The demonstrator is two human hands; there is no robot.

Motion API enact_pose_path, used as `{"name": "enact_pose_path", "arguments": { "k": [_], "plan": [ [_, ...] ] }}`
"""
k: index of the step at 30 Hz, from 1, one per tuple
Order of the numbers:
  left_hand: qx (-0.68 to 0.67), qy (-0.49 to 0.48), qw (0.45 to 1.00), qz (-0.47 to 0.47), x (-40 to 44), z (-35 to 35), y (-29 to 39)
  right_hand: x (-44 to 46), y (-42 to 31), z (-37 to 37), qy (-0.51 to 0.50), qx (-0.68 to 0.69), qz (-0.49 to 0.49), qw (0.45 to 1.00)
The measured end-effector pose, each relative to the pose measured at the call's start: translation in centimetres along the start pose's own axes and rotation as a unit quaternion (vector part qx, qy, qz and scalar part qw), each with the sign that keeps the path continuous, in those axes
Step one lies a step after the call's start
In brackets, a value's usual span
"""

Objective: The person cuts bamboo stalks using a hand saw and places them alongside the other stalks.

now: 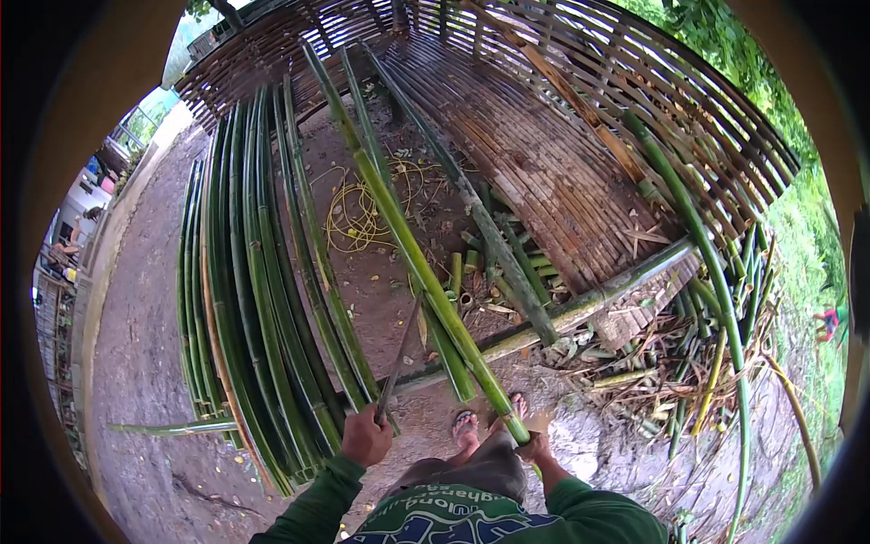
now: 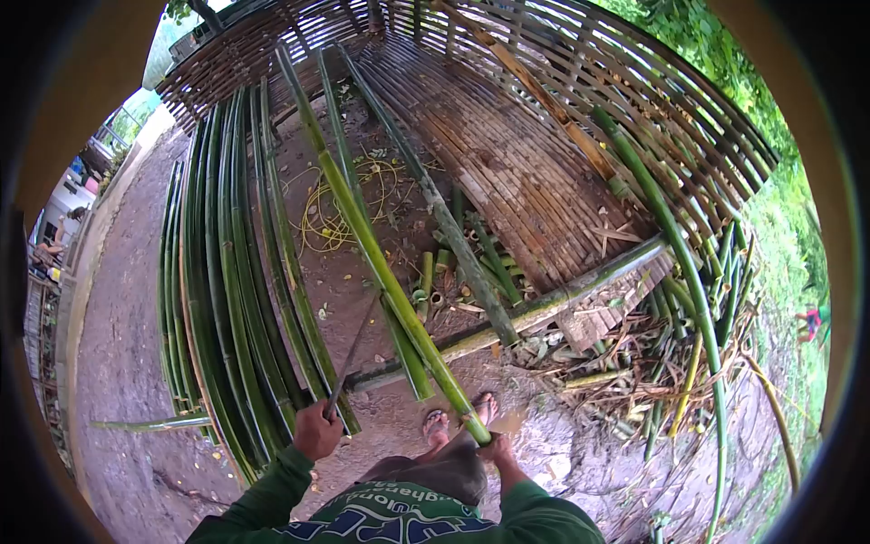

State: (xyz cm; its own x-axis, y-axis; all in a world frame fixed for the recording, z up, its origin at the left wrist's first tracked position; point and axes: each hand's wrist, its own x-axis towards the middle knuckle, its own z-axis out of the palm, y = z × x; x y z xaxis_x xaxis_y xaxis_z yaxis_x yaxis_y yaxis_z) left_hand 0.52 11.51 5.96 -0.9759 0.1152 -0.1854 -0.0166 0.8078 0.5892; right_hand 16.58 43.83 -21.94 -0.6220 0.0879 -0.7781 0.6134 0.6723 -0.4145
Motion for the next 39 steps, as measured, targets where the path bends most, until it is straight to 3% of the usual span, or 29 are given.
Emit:
{"name": "enact_pose_path", "arguments": {
  "k": [6,7,8,10,11,12,13,15,17,20,25,32,36,39],
  "plan": [
    [-0.043,0.027,0.999,0.001,1.8,-0.1,-0.2,1.8,-5.1,-1.7,0.112,-0.006,0.051,0.992],
    [-0.055,0.027,0.998,0.000,1.7,-0.3,0.2,3.1,-6.1,-2.2,0.160,0.001,0.029,0.987],
    [-0.067,0.029,0.997,-0.001,1.7,-0.4,0.3,1.6,-10.8,-6.3,0.132,0.044,0.010,0.990],
    [-0.086,0.042,0.995,0.016,1.2,0.0,-0.2,8.7,-13.7,-8.0,0.211,-0.019,-0.060,0.975],
    [-0.095,0.044,0.994,0.022,0.4,0.5,-0.4,8.6,-17.0,-10.3,0.334,0.076,-0.192,0.920],
    [-0.095,0.035,0.995,0.007,-0.4,0.7,-0.4,8.5,-19.7,-13.8,0.308,0.108,-0.287,0.900],
    [-0.093,0.027,0.995,-0.004,-1.1,0.6,-0.2,9.7,-21.0,-14.0,0.470,0.132,-0.366,0.792],
    [-0.078,0.018,0.997,-0.013,-2.0,0.4,-0.3,7.4,-21.4,-14.7,0.417,0.048,-0.276,0.865],
    [-0.055,0.014,0.998,-0.013,-3.4,0.9,-1.2,0.8,-19.3,-14.0,0.383,-0.086,-0.177,0.902],
    [-0.072,-0.007,0.997,-0.011,-4.6,1.3,-2.2,-2.3,-10.4,-9.7,0.247,-0.080,-0.037,0.965],
    [-0.070,-0.027,0.997,-0.013,-4.1,1.7,-1.7,-7.1,-3.2,-6.5,0.127,-0.046,0.088,0.987],
    [-0.062,-0.041,0.996,0.047,-2.9,0.8,-0.5,-5.6,-2.6,-7.6,0.089,-0.014,0.083,0.992],
    [-0.042,-0.048,0.996,0.060,-2.3,0.3,0.6,-2.8,1.5,-7.7,0.177,-0.054,0.059,0.981],
    [-0.043,-0.125,0.989,0.058,-2.7,0.0,1.4,-4.4,0.6,-10.1,0.204,-0.016,0.075,0.976]
  ]
}}
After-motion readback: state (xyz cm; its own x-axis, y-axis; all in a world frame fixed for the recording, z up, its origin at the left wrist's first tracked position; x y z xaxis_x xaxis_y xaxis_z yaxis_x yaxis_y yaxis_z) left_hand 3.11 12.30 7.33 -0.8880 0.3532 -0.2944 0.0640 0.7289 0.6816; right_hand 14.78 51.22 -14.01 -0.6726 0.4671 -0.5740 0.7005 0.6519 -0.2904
